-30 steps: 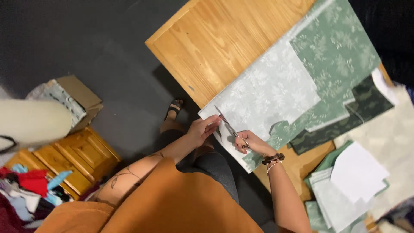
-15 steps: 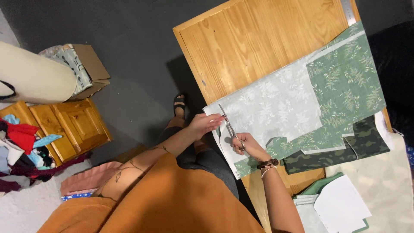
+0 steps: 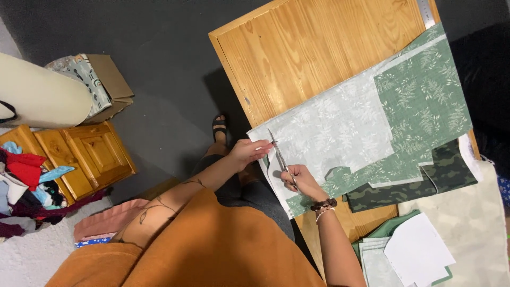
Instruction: The person uses shears to cut a piece of green patterned fabric on a wooden table. They follow a white paper pattern placed on top of the fabric, trimming the edges and shaping the material into a specific form.
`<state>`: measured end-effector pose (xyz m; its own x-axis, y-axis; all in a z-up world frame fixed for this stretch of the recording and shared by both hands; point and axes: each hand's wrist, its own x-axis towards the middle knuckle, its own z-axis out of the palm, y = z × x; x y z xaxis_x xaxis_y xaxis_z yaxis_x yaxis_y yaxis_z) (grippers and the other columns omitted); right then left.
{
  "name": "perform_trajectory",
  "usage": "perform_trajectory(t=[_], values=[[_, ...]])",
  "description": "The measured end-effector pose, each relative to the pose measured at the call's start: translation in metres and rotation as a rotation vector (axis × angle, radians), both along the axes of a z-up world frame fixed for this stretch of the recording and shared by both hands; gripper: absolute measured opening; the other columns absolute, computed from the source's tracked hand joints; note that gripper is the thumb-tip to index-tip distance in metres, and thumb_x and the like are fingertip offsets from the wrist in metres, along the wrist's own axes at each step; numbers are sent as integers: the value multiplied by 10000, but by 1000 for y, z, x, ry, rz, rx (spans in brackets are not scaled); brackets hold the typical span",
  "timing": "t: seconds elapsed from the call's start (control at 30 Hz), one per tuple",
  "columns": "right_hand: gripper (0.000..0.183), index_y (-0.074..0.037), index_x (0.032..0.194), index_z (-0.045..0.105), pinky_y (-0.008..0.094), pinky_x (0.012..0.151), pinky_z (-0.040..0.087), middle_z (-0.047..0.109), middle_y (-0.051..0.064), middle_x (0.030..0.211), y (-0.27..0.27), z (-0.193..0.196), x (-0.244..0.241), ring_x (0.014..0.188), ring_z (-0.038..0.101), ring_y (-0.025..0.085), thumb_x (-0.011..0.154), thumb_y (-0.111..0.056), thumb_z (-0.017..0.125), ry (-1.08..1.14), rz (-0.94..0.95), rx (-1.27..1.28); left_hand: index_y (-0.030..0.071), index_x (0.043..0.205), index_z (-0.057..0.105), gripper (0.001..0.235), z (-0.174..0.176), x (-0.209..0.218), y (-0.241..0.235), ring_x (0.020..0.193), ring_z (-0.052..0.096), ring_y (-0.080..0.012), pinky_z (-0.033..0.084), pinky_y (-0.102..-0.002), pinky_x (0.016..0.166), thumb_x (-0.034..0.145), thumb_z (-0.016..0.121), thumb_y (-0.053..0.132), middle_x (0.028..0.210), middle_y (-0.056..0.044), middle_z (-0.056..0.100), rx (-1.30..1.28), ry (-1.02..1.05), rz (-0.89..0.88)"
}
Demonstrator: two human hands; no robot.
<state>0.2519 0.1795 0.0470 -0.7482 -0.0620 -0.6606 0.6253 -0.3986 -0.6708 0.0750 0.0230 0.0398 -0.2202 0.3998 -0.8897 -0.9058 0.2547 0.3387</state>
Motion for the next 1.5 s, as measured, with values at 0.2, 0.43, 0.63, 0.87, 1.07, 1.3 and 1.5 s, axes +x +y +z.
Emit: perform_trajectory(t=[0.2, 0.43, 0.63, 0.87, 1.07, 1.3, 1.5], values=[[487, -53, 587, 460, 220, 380, 284, 376, 56, 394, -5, -3, 1, 330, 372, 132, 917, -213, 781, -19, -39, 27, -35, 1066, 634, 419, -9, 1, -1, 963, 732, -175, 593, -225, 844, 823, 849, 230, 1113, -168, 748, 1, 1, -3], [493, -59, 589, 472, 229, 376, 302, 398, 74, 400, -5, 6, -16, 338, 392, 137, 931, -261, 765, -23, -37, -4, -22, 1075, 650, 422, -11, 0, -3, 993, 726, -174, 586, -239, 884, 824, 853, 251, 1132, -153, 747, 6, -22, -29], [490, -62, 596, 472, 225, 375, 320, 396, 63, 415, -6, 2, -16, 333, 409, 136, 935, -267, 760, -25, -35, 3, -15, 1113, 666, 444, -17, 0, -4, 1017, 720, -189, 573, -270, 927, 819, 857, 257, 1143, -155, 744, 13, -27, -19], [439, -54, 639, 487, 236, 404, 366, 432, 59, 519, -8, -8, -8, 410, 472, 139, 943, -270, 721, -35, -57, -84, -23, 1114, 615, 459, -13, 1, -6, 1033, 710, -211, 552, -297, 962, 820, 858, 231, 1160, -180, 733, 21, -59, 19], [467, -32, 641, 501, 267, 422, 375, 441, 98, 541, -11, 1, -13, 421, 492, 180, 953, -324, 691, -4, -53, -76, -32, 1093, 595, 448, -10, 0, -8, 1064, 701, -216, 547, -307, 976, 825, 852, 219, 1170, -188, 727, 38, -63, 24], [422, -26, 631, 511, 254, 417, 387, 421, 68, 516, -12, -1, -20, 420, 473, 162, 921, -273, 693, -39, -26, -19, -14, 1102, 645, 447, -7, -3, -9, 1033, 702, -179, 548, -277, 969, 820, 857, 261, 1154, -147, 740, 55, -27, -39], [512, -40, 624, 507, 243, 399, 374, 439, 72, 471, -17, 18, -20, 392, 460, 151, 932, -392, 716, -29, -9, 35, -28, 1088, 664, 444, -13, 1, -9, 999, 712, -176, 559, -277, 947, 806, 868, 248, 1119, -156, 747, 55, -8, -25]])
